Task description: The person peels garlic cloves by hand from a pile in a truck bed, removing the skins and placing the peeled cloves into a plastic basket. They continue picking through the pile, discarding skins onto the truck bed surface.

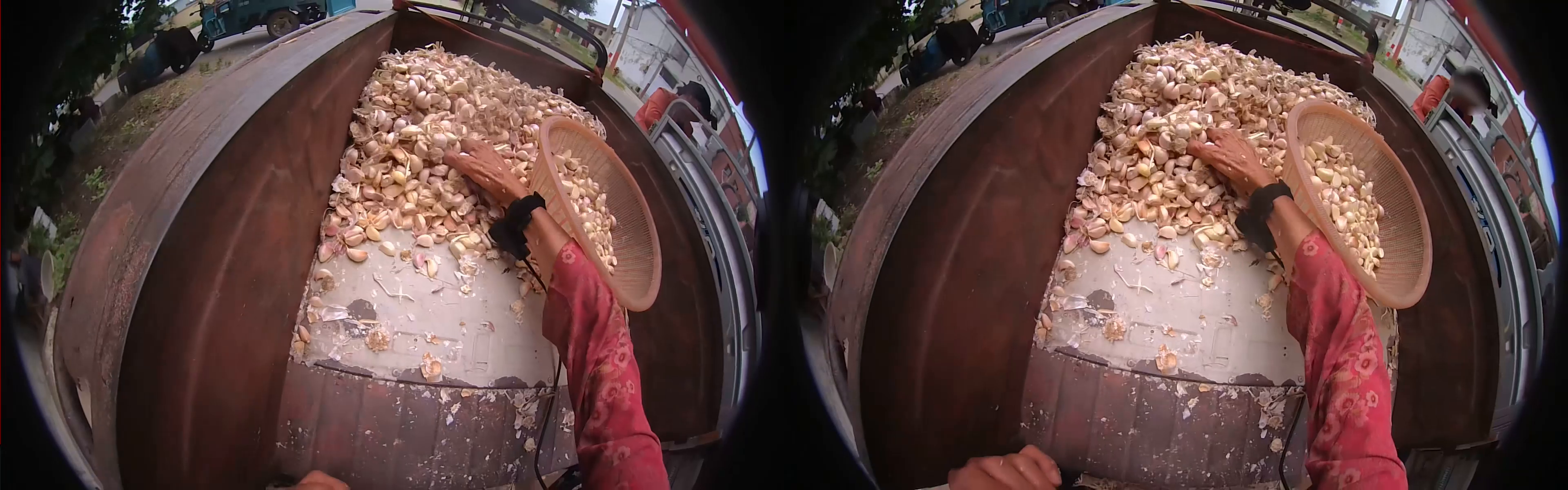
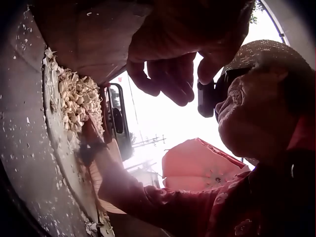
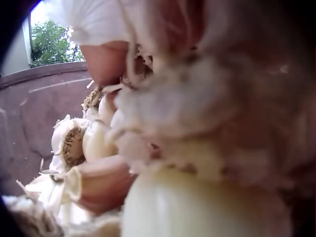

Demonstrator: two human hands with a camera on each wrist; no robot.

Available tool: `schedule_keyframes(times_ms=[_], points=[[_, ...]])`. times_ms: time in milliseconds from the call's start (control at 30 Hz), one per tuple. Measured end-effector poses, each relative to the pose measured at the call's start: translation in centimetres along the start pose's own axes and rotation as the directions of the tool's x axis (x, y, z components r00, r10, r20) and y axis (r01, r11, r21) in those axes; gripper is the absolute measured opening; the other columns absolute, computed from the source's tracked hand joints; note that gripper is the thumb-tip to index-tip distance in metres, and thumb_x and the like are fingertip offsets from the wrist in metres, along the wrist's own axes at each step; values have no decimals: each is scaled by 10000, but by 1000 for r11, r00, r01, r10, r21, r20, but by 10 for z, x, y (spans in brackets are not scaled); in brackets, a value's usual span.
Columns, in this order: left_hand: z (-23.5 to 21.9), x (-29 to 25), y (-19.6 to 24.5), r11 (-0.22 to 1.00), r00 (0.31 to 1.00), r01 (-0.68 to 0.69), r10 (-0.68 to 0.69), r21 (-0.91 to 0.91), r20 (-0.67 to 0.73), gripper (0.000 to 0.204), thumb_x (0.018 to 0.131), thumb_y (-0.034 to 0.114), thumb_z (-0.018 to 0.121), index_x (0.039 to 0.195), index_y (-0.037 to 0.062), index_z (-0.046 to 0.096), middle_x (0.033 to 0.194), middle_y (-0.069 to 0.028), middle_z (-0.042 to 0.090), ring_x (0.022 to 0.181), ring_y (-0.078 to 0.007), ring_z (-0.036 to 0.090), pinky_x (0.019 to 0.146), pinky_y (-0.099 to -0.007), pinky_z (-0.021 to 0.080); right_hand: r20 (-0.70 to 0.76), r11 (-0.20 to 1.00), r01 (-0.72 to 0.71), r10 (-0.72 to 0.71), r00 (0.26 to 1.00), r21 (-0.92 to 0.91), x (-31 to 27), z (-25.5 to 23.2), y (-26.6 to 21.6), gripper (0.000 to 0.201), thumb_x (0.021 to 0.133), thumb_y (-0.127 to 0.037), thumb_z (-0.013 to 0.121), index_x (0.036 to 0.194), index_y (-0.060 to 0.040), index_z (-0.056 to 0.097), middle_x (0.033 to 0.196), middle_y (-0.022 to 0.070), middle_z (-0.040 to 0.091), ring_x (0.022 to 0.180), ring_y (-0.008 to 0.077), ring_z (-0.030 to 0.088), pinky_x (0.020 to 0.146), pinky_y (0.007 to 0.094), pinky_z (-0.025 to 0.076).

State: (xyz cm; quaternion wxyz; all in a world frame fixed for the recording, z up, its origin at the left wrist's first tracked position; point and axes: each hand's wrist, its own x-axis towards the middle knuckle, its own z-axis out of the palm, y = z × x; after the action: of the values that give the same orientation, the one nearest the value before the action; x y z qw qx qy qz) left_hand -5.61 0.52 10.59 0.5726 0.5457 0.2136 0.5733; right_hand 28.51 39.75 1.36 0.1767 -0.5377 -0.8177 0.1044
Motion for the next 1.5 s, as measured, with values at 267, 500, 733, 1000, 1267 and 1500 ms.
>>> schedule_keyframes(times_ms=[267, 500, 733, 1000, 1267, 1500], points=[[14, 7, -36, 782, 889, 454, -364, 427, -278, 357, 897, 136, 677, 1215, -11, 611, 1174, -165, 612, 1164, -303, 543, 993, -396, 429, 312, 988, 71, -111, 944, 136, -113, 0, -148, 633, 905, -594, 537, 1369, -163, 541, 973, 236, 639, 946, 366, 616, 784, 483, 472], [16, -5, -76, 455, 990, 44, -138, 890, 21, 420, 879, 172, 684, 1273, 52, 605, 1380, -194, 492, 1276, -376, 447, 1054, -438, 380, 195, 935, 353, -339, 920, -38, -229, -3, -145, 697, 869, -611, 596, 1469, -291, 443, 1452, 233, 393, 1310, 485, 385, 1048, 624, 332], [17, -15, -75, 411, 983, -23, -156, 911, 96, 359, 884, 192, 679, 1212, 52, 635, 1318, -182, 524, 1223, -369, 485, 1026, -450, 390, 417, 941, 158, -20, 909, -300, -283, -65, -129, 762, 862, -626, 611, 1477, -218, 422, 1584, 201, 224, 1429, 518, 194, 1091, 721, 205], [20, -14, -74, 373, 984, -31, -151, 928, 93, 308, 836, 153, 713, 1120, 45, 660, 1149, -128, 564, 1105, -320, 527, 944, -419, 424, 269, 971, 89, -148, 952, 222, -170, 15, -190, 757, 908, -631, 535, 1524, -248, 318, 1563, 255, 222, 1416, 523, 227, 1087, 691, 239], [10, -14, -77, 356, 991, -74, -81, 931, 110, 333, 741, 36, 760, 1061, 45, 669, 1068, -121, 570, 981, -324, 570, 833, -406, 475, 380, 944, 331, -301, 875, -13, -190, 36, -227, 674, 938, -657, 436, 1506, -303, 360, 1629, 187, 67, 1441, 557, 93, 1065, 773, 178], [8, -23, -77, 368, 992, -37, -102, 929, 80, 243, 744, 41, 754, 975, 37, 678, 1039, -121, 589, 951, -331, 606, 812, -399, 488, 384, 874, 459, -373, 845, -162, -284, -6, -179, 628, 938, -623, 470, 1495, -348, 378, 1624, 153, 140, 1435, 556, 130, 1091, 754, 143]])
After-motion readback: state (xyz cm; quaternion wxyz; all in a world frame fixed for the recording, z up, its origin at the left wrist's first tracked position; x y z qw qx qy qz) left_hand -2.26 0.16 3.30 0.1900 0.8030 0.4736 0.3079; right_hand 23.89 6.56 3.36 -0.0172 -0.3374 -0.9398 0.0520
